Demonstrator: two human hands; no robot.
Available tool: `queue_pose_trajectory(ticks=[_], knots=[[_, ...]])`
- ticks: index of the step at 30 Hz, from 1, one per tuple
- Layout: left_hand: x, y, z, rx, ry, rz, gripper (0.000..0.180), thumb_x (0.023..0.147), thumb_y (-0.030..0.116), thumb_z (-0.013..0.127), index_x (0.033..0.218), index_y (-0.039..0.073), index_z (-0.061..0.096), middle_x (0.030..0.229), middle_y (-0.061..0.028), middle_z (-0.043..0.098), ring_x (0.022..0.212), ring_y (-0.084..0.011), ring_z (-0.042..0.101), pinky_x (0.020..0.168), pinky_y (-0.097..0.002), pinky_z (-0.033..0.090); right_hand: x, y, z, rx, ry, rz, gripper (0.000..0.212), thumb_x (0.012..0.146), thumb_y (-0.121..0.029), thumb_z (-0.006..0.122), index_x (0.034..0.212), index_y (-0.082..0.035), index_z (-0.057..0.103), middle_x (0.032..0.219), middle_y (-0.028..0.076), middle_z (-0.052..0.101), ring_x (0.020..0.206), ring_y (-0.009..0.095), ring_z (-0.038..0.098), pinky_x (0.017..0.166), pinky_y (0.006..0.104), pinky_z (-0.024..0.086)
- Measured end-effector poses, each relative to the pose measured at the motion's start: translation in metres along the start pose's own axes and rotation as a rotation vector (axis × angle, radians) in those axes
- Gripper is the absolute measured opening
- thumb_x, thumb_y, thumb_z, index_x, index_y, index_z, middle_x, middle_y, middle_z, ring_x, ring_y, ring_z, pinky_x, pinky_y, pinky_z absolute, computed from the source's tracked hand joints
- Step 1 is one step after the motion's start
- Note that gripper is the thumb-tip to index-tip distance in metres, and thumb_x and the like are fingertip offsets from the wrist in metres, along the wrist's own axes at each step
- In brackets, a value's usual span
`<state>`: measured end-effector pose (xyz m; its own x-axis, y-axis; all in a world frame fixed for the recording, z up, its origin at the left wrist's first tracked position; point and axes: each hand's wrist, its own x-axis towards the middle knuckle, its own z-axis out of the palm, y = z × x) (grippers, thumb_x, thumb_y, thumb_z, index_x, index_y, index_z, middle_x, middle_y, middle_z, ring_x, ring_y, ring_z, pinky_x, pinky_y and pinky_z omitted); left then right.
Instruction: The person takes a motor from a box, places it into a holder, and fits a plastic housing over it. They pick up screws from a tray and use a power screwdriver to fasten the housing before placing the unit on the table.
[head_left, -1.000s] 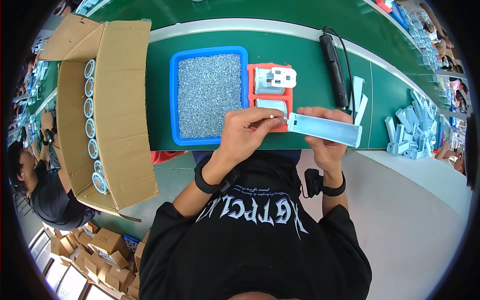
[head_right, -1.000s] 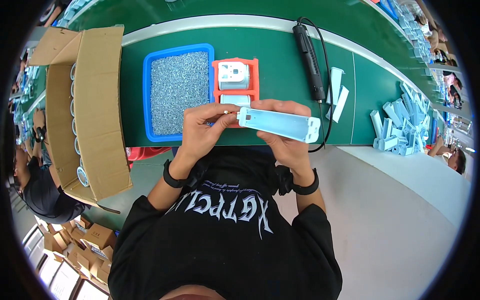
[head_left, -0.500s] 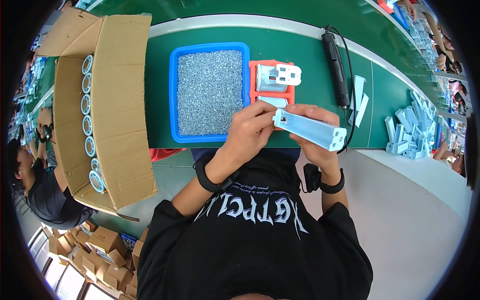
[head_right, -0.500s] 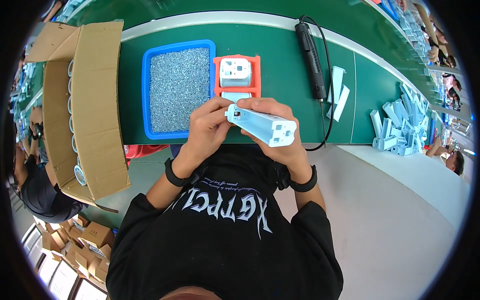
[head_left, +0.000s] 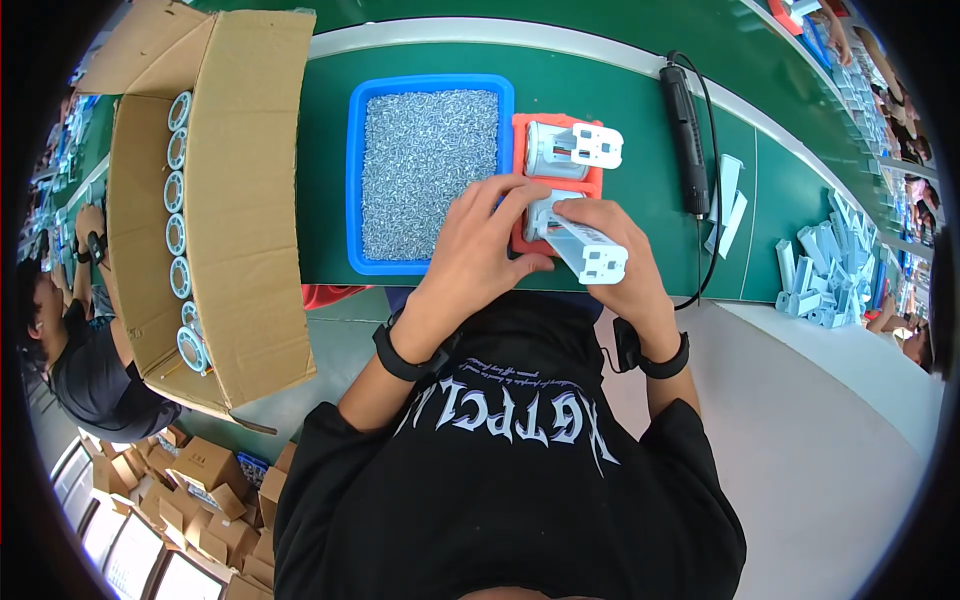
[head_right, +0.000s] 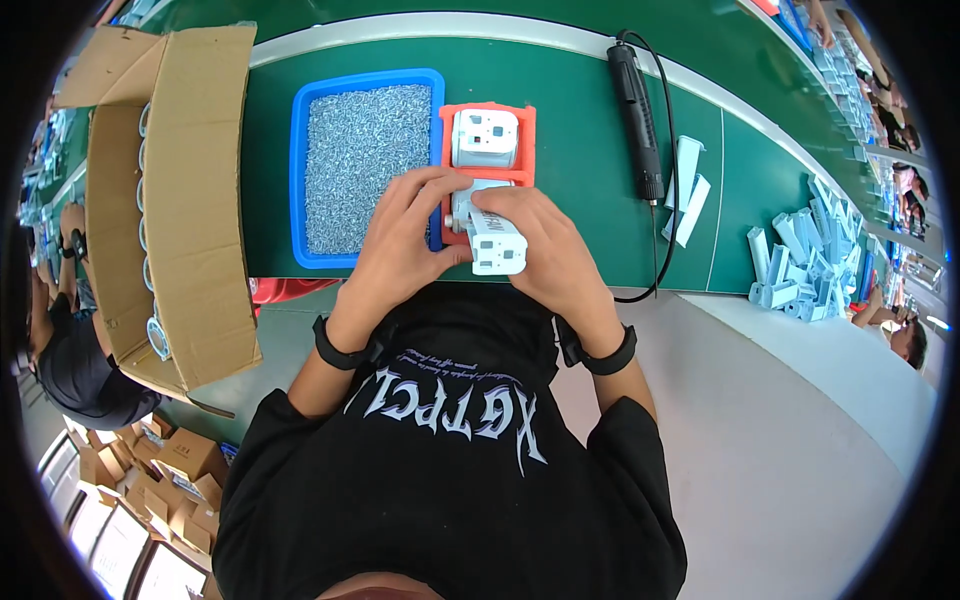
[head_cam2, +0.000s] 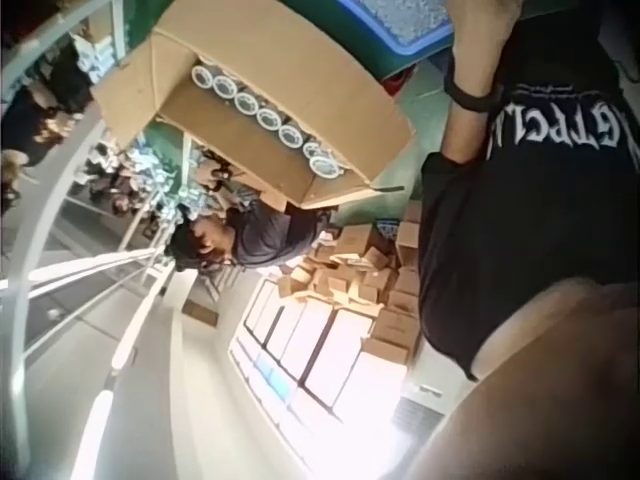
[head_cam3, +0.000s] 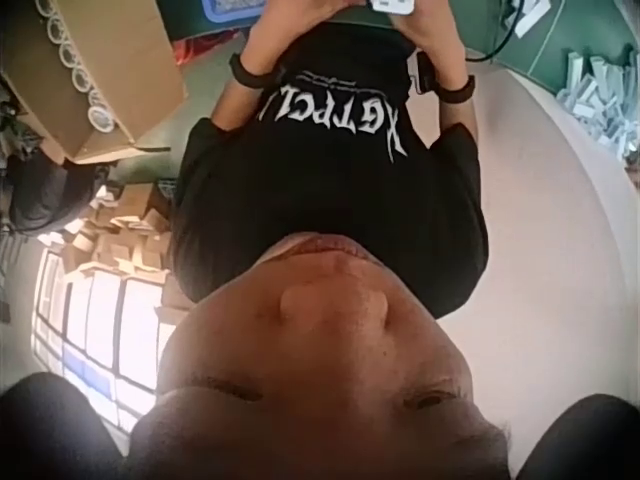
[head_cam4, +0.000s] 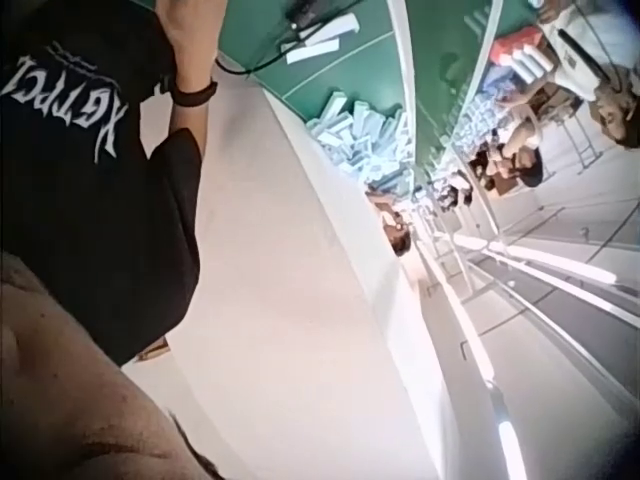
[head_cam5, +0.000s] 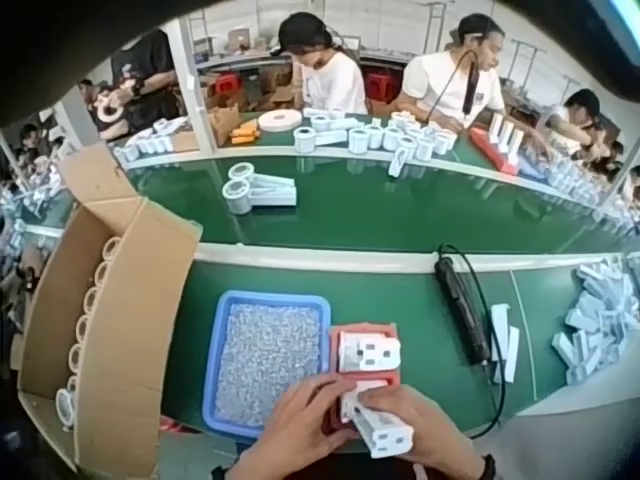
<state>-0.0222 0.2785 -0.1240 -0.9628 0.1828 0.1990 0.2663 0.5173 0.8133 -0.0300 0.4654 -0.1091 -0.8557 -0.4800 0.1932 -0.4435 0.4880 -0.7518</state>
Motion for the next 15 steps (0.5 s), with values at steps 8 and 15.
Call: queue_pose_trajectory(ticks=[8, 15], knots=[[0.012, -0.016, -0.004, 0.093, -0.088, 0.173, 0.052, 0.053, 0.014, 0.082, 0.102, 0.013, 0.065, 0.111, -0.0039, 0.059, 0.094, -0.0254, 0.058, 0.084, -0.0376, 0.045, 0.011, -0.014, -0.015, -0.2, -0.103, -0.036, 0.034, 0.071, -0.005, 0.07, 0.103, -0.004, 0.057, 0.102, 0.01, 0.06, 0.091, 0.032, 0.057, 0.077, 0.0377, 0.047], [0.024, -0.015, -0.009, 0.116, -0.153, 0.209, 0.048, 0.058, 0.028, 0.081, 0.098, 0.008, 0.065, 0.095, -0.004, 0.057, 0.085, -0.024, 0.057, 0.075, -0.0358, 0.046, 0.031, -0.014, -0.027, -0.195, -0.232, 0.013, 0.033, 0.074, -0.01, 0.071, 0.103, -0.003, 0.057, 0.099, 0.011, 0.058, 0.092, 0.032, 0.056, 0.078, 0.039, 0.047]])
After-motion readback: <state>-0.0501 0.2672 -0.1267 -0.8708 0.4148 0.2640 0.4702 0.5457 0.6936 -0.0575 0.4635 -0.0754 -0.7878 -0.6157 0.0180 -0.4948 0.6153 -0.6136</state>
